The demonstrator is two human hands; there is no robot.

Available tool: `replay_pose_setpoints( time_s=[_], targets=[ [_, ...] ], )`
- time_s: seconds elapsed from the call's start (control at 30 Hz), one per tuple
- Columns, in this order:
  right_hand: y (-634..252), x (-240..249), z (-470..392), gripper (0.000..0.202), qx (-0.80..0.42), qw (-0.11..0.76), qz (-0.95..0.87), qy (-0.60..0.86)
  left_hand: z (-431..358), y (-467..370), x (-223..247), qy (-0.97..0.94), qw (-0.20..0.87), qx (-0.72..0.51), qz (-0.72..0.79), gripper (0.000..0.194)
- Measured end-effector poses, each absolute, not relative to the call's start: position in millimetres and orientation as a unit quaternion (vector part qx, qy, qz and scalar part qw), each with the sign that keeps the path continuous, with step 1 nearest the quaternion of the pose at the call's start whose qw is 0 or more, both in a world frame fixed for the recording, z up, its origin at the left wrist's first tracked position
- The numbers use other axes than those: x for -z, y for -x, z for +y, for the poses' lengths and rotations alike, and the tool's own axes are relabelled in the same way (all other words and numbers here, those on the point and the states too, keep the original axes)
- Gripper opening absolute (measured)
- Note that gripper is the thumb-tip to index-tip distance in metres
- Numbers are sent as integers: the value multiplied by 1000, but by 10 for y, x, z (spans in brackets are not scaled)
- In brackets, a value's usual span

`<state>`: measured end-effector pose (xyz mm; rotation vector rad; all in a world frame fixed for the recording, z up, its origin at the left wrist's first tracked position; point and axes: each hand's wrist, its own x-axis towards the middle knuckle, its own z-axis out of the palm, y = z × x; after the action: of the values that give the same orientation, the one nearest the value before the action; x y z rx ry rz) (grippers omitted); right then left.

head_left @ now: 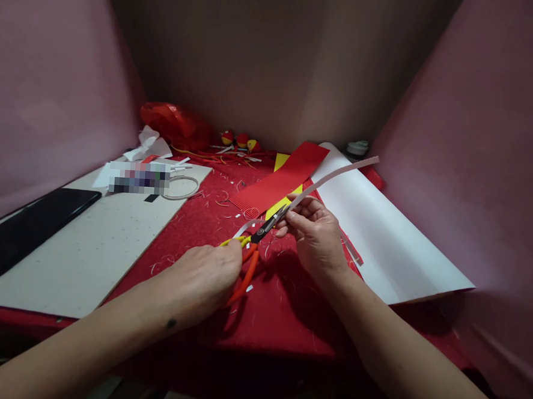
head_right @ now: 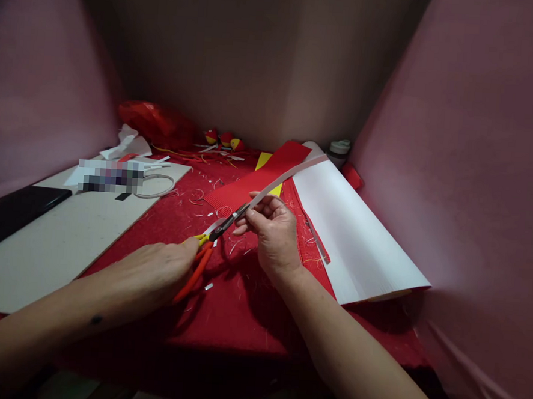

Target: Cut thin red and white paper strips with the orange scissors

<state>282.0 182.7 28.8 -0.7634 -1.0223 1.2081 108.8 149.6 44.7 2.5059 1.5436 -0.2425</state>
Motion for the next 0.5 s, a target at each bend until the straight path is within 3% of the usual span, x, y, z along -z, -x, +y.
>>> replay_pose_setpoints(
  time_s=[0.5],
  targets=[
    [-2778,-254,1822,25,-531,644,-441,330,1508,-1061,-393,-841,117,77,522,31]
  ],
)
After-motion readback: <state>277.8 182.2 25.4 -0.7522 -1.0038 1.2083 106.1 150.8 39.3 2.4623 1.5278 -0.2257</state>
